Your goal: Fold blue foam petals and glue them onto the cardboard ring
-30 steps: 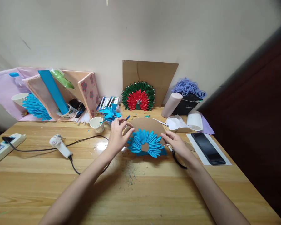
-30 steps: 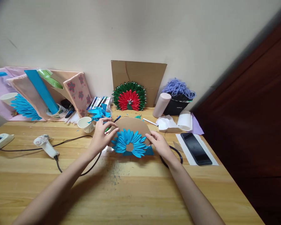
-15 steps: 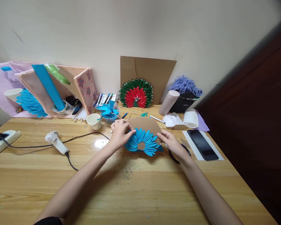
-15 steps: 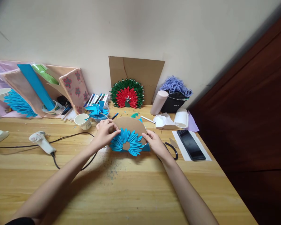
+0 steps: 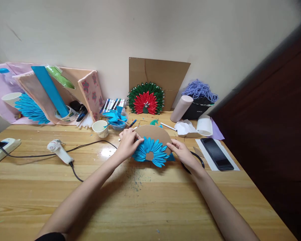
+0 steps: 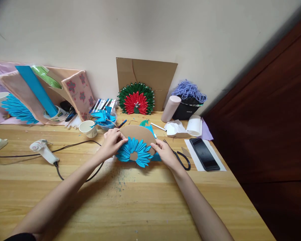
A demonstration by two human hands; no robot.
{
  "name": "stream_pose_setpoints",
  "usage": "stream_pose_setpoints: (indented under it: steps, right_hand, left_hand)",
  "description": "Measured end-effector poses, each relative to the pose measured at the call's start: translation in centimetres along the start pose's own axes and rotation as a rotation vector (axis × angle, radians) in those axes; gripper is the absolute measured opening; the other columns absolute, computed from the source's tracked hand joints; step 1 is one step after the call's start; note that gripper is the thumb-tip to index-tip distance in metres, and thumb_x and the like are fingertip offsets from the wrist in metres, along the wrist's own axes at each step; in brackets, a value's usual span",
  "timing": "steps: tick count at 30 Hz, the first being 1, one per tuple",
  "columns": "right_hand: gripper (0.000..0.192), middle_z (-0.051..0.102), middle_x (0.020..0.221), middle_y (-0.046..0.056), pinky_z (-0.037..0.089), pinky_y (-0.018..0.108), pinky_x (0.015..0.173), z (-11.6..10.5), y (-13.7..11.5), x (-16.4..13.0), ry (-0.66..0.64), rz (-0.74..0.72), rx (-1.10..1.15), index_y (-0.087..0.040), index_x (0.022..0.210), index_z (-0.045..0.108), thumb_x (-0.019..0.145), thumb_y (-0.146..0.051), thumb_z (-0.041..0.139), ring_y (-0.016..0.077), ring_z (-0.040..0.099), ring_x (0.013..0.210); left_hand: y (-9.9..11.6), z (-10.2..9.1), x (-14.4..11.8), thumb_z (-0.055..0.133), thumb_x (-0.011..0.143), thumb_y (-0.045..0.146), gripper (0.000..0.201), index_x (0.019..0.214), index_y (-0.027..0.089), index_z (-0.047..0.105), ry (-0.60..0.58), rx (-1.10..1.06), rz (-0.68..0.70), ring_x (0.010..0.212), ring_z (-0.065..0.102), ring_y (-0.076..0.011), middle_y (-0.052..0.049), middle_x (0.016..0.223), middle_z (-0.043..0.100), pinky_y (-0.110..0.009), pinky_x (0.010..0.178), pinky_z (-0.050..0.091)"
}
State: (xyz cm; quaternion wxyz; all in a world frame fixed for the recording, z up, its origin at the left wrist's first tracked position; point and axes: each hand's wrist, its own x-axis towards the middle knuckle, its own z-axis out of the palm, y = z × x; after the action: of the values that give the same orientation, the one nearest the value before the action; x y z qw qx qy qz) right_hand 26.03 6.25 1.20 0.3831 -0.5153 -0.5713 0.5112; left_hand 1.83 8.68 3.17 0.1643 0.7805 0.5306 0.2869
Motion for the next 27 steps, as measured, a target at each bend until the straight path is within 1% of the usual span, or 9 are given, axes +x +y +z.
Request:
stream_pose_setpoints:
  steps: [9, 12, 15, 16, 18, 21, 24, 27]
  right_hand:
    - [0.032, 0.065, 0.082, 0.004, 0.046, 0.03, 0.072, 0.1, 0.1, 0.1, -0.003, -0.023, -0.038, -0.019, 0.084, 0.06, 0.075, -0.049, 0.056, 0.018, 0.058, 0.075]
    - [0.033, 0.064, 0.079, 0.003, 0.045, 0.029, 0.068, 0.1, 0.2, 0.2, 0.001, -0.016, -0.039, -0.018, 0.082, 0.059, 0.074, -0.05, 0.057, 0.0169, 0.057, 0.071]
    - [0.035, 0.061, 0.07, 0.002, 0.043, 0.027, 0.061, 0.1, 0.3, 0.3, 0.022, 0.01, -0.041, -0.017, 0.077, 0.058, 0.073, -0.052, 0.058, 0.0151, 0.054, 0.064]
    - [0.036, 0.061, 0.069, 0.001, 0.043, 0.026, 0.059, 0.1, 0.3, 0.3, 0.025, 0.026, -0.028, -0.017, 0.075, 0.058, 0.072, -0.052, 0.059, 0.0145, 0.053, 0.062]
    - [0.036, 0.062, 0.068, 0.001, 0.043, 0.026, 0.059, 0.1, 0.4, 0.4, 0.014, 0.063, 0.03, -0.017, 0.075, 0.059, 0.071, -0.052, 0.06, 0.0143, 0.054, 0.061]
    - [0.036, 0.064, 0.068, 0.001, 0.045, 0.028, 0.061, 0.2, 0.8, 0.7, 0.005, 0.106, 0.12, -0.016, 0.076, 0.061, 0.07, -0.052, 0.062, 0.0155, 0.057, 0.062]
    - [0.039, 0.065, 0.067, 0.002, 0.046, 0.029, 0.061, 0.1, 1.7, 1.1, 0.036, 0.12, 0.177, -0.017, 0.078, 0.063, 0.069, -0.054, 0.062, 0.0169, 0.058, 0.063]
    - [0.041, 0.065, 0.067, 0.003, 0.046, 0.029, 0.06, -0.1, 2.5, 1.5, 0.049, 0.153, 0.267, -0.017, 0.079, 0.064, 0.067, -0.055, 0.062, 0.0162, 0.058, 0.062]
  left_hand:
    - [0.0, 0.1, 0.0, 0.055, 0.083, 0.033, 0.019, 0.071, 0.018, 0.056, -0.013, 0.019, -0.009, 0.091, 0.045, -0.0218, -0.004, 0.086, 0.054, -0.036, 0.078, 0.03]
    - [0.0, 0.0, 0.0, 0.055, 0.083, 0.034, 0.02, 0.07, 0.018, 0.056, -0.019, 0.017, -0.019, 0.092, 0.046, -0.0223, -0.005, 0.087, 0.055, -0.037, 0.078, 0.031]
    - [-0.3, 0.0, 0.1, 0.054, 0.082, 0.035, 0.02, 0.072, 0.019, 0.055, -0.016, -0.007, -0.028, 0.091, 0.047, -0.0225, -0.004, 0.085, 0.058, -0.038, 0.08, 0.031]
    - [-0.6, 0.1, 0.2, 0.054, 0.082, 0.035, 0.018, 0.074, 0.019, 0.055, -0.011, -0.041, -0.034, 0.09, 0.048, -0.0222, -0.003, 0.085, 0.059, -0.038, 0.081, 0.032]
    - [-1.2, 0.3, 0.4, 0.053, 0.082, 0.033, 0.014, 0.081, 0.019, 0.054, -0.008, -0.183, -0.068, 0.088, 0.051, -0.0203, -0.003, 0.088, 0.06, -0.036, 0.08, 0.035]
    - [-2.4, 1.0, 0.7, 0.054, 0.079, 0.034, 0.019, 0.09, 0.019, 0.051, -0.013, -0.488, -0.195, 0.077, 0.056, -0.0164, -0.004, 0.092, 0.06, -0.028, 0.068, 0.041]
    - [-3.3, 1.7, 0.7, 0.058, 0.073, 0.032, 0.023, 0.09, 0.018, 0.05, -0.028, -0.715, -0.325, 0.066, 0.056, -0.0143, 0.0, 0.076, 0.059, -0.024, 0.06, 0.04]
    - [-3.9, 2.3, 0.6, 0.058, 0.07, 0.029, 0.022, 0.088, 0.017, 0.05, -0.021, -0.839, -0.397, 0.06, 0.055, -0.0138, 0.002, 0.063, 0.058, -0.022, 0.056, 0.039]
